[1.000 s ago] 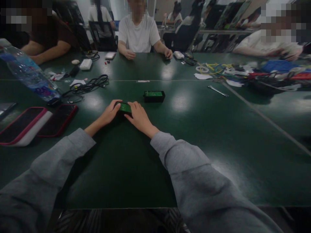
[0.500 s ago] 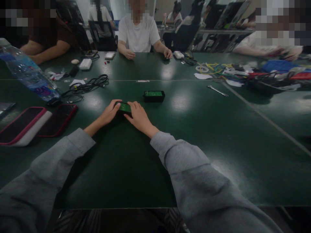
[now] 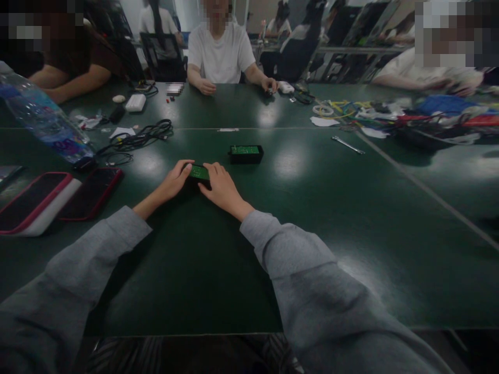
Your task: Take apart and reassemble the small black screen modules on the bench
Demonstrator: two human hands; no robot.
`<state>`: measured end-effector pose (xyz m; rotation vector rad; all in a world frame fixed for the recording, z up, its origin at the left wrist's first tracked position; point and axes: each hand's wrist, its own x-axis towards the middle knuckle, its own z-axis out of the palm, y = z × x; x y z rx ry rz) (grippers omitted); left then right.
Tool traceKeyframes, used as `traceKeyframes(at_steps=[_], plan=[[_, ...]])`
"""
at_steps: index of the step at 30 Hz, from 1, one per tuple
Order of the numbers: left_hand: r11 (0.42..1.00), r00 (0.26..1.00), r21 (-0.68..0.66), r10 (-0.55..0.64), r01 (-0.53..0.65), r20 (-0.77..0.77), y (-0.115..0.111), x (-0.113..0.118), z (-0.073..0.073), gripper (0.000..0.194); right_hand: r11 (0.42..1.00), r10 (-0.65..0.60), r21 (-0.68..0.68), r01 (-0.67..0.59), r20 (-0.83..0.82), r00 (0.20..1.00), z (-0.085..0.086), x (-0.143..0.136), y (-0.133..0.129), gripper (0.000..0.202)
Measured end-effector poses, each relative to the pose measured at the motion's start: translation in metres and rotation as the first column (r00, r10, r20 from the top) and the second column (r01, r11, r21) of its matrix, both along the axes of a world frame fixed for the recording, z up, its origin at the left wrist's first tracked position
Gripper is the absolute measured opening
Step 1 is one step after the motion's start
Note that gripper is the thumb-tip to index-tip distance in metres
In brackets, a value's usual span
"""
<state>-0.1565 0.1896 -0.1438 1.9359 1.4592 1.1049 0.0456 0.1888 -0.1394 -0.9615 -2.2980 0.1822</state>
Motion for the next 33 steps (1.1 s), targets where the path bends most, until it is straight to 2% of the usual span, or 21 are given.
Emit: traceKeyframes(at_steps=[10,23,29,33], plan=[[1.0,0.999,0.004,-0.003,0.002,0.034,0.0,0.0,0.0,0.049,1.0,0.002,-0.008,-0.002,-0.001,1.0,0.0,0.0,-0.001,0.057],[0.996,1.0,0.086,-0.003,0.001,0.022,0.011,-0.005,-0.014,0.058,1.0,-0.009,-0.029,0.01,0.017,1.0,0.001,0.001,-0.003,0.054],[0.983,0.999,0.184,0.008,-0.002,-0.033,0.013,-0.007,-0.018,0.056,0.985,-0.171,0.002,0.171,0.026,0.985,0.001,0.0,-0.004,0.054],[0.98,1.0,0.197,0.004,0.0,-0.021,0.013,-0.007,-0.019,0.054,0.966,-0.26,0.007,0.26,0.012,0.966,0.001,0.001,-0.004,0.053]])
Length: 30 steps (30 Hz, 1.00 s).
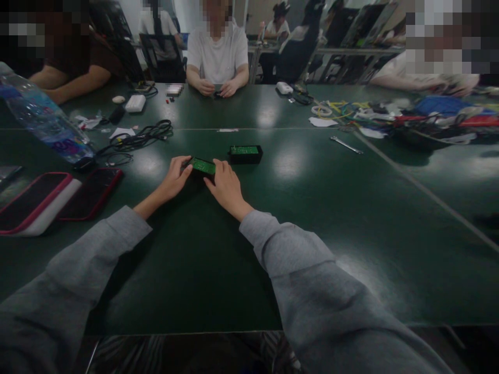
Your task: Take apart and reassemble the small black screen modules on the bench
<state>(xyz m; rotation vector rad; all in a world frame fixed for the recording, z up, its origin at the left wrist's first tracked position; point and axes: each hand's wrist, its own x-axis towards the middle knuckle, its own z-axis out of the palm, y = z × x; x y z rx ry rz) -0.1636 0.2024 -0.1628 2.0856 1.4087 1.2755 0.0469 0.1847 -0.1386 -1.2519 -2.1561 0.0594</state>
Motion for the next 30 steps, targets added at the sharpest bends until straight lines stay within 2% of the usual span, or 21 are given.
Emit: traceKeyframes(at_steps=[11,18,23,27,30], plan=[[1.0,1.0,-0.025,-0.002,0.002,-0.02,-0.006,0.0,0.006,0.05,0.997,-0.08,-0.008,0.08,0.026,0.996,0.002,-0.001,-0.002,0.051],[0.999,1.0,-0.043,-0.013,0.012,-0.012,-0.008,0.0,0.009,0.046,0.997,-0.072,0.007,0.072,-0.012,0.997,0.0,0.0,0.0,0.048],[0.999,1.0,-0.039,-0.012,0.012,0.006,-0.004,0.0,0.008,0.049,1.0,0.024,0.018,-0.024,-0.005,1.0,-0.001,-0.001,-0.001,0.049],[0.999,1.0,-0.037,0.013,-0.012,0.024,-0.003,0.0,0.01,0.052,0.985,0.172,-0.015,-0.172,0.041,0.984,0.006,-0.003,-0.007,0.053],[0.998,0.999,-0.055,0.011,-0.009,0.033,-0.005,0.001,0.012,0.056,0.972,0.233,-0.03,-0.232,0.06,0.971,0.011,-0.003,-0.01,0.054]])
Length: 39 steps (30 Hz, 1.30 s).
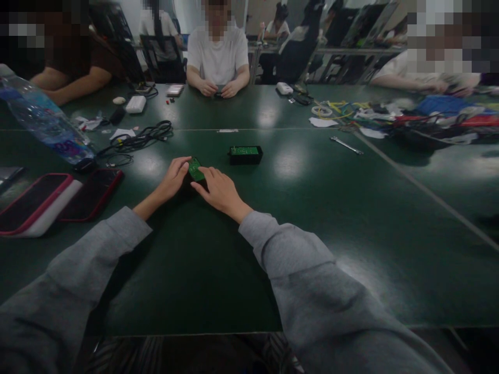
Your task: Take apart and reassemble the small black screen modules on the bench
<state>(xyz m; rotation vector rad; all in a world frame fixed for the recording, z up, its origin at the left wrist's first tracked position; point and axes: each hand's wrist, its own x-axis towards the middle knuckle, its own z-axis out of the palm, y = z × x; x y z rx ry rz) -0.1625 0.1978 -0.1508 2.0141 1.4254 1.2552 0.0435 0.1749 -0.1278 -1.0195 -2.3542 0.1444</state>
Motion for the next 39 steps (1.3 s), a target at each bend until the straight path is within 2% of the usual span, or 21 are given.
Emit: traceKeyframes(at_steps=[9,20,23,26,29,32,35,39], plan=[[0.998,0.999,-0.055,-0.03,0.032,0.036,-0.002,0.001,0.002,0.063,0.994,0.105,0.005,-0.106,0.052,0.993,0.0,0.001,0.001,0.056],[0.995,0.997,-0.082,-0.05,0.055,0.06,0.0,0.0,-0.003,0.062,0.991,0.126,-0.033,-0.126,-0.003,0.992,0.002,0.001,0.002,0.05],[0.997,0.998,-0.063,-0.045,0.048,0.047,0.002,-0.001,-0.007,0.059,0.999,0.047,0.018,-0.046,-0.041,0.998,0.006,0.007,0.008,0.047],[0.996,0.998,-0.079,-0.041,0.045,0.054,0.004,-0.002,-0.01,0.057,0.988,-0.094,0.118,0.1,-0.062,0.994,0.007,0.027,0.026,0.044],[0.994,0.996,-0.099,-0.049,0.055,0.069,0.004,-0.002,-0.011,0.057,0.941,-0.275,0.176,0.29,-0.107,0.956,0.0,0.057,0.052,0.044],[0.993,0.996,-0.101,-0.053,0.06,0.072,0.004,-0.002,-0.01,0.056,0.896,-0.411,0.133,0.423,-0.106,0.905,-0.012,0.083,0.073,0.045],[0.993,0.996,-0.103,-0.058,0.065,0.069,0.003,-0.002,-0.009,0.058,0.893,-0.437,0.1,0.438,-0.033,0.899,-0.02,0.091,0.08,0.044],[0.991,0.994,-0.113,-0.068,0.077,0.081,0.002,-0.003,-0.009,0.059,0.89,-0.445,0.141,0.433,0.069,0.893,-0.019,0.079,0.065,0.053]])
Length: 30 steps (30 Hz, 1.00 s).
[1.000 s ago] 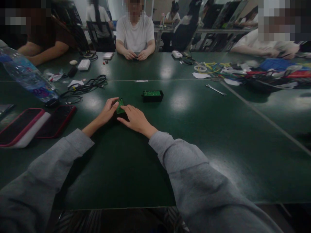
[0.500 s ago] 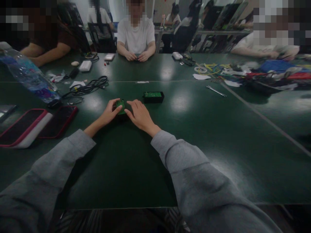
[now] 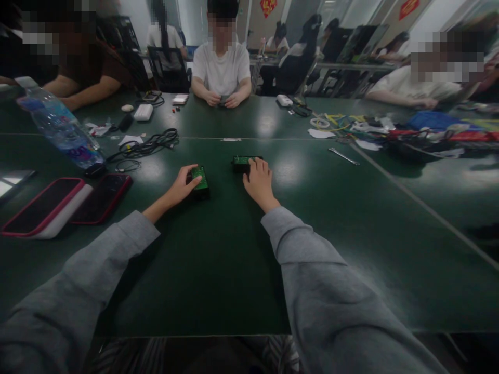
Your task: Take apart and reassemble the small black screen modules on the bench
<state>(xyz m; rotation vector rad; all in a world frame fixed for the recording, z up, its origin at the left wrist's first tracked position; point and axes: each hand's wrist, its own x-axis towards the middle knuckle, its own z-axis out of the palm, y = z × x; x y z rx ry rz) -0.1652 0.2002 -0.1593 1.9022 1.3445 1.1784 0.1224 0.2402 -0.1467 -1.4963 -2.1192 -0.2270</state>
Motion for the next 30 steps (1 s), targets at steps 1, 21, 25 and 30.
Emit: traceKeyframes(at_steps=[1,21,25,30], plan=[[1.0,1.0,-0.003,-0.002,0.002,0.005,0.0,0.0,0.0,0.058,1.0,-0.011,0.003,0.01,0.022,1.0,0.002,-0.005,-0.007,0.054],[1.0,0.996,0.013,-0.019,0.018,0.09,0.006,-0.003,-0.005,0.048,0.954,0.29,0.059,-0.296,0.085,0.953,0.025,-0.053,-0.1,0.036],[1.0,0.996,0.008,-0.025,0.024,0.085,0.006,-0.004,-0.004,0.048,0.948,0.304,0.063,-0.311,0.105,0.947,0.026,-0.056,-0.104,0.035],[1.0,0.997,0.015,-0.022,0.021,0.079,0.006,-0.004,-0.003,0.047,0.945,0.325,0.044,-0.325,0.016,0.946,0.024,-0.053,-0.1,0.035]])
